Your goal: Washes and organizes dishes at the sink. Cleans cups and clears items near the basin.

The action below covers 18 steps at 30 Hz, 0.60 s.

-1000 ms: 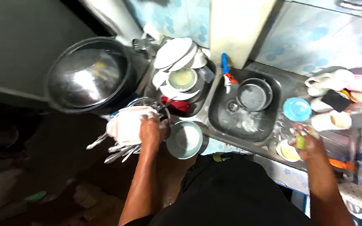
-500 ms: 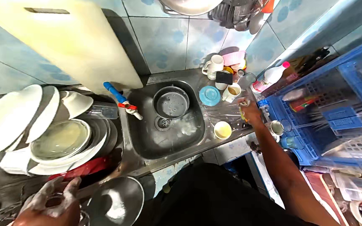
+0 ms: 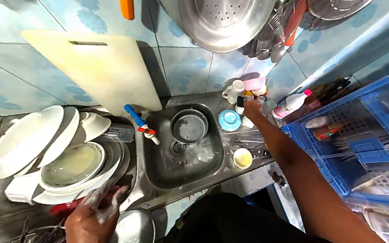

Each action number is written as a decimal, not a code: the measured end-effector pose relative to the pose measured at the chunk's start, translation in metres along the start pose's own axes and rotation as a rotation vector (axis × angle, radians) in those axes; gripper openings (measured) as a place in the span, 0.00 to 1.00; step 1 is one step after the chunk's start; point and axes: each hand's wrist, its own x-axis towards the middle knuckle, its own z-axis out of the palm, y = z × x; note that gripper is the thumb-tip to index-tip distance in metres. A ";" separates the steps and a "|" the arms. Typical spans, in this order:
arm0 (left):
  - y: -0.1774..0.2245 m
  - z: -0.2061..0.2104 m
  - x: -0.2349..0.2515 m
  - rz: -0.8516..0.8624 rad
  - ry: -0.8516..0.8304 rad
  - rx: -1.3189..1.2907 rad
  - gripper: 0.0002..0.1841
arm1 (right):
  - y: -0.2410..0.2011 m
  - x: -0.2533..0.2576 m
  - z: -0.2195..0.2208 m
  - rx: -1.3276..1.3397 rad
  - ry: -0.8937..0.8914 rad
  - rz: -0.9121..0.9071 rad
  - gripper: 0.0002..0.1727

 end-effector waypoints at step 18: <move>0.006 0.009 -0.001 -0.075 0.014 -0.249 0.22 | 0.102 -0.008 -0.086 0.834 0.187 -0.097 0.18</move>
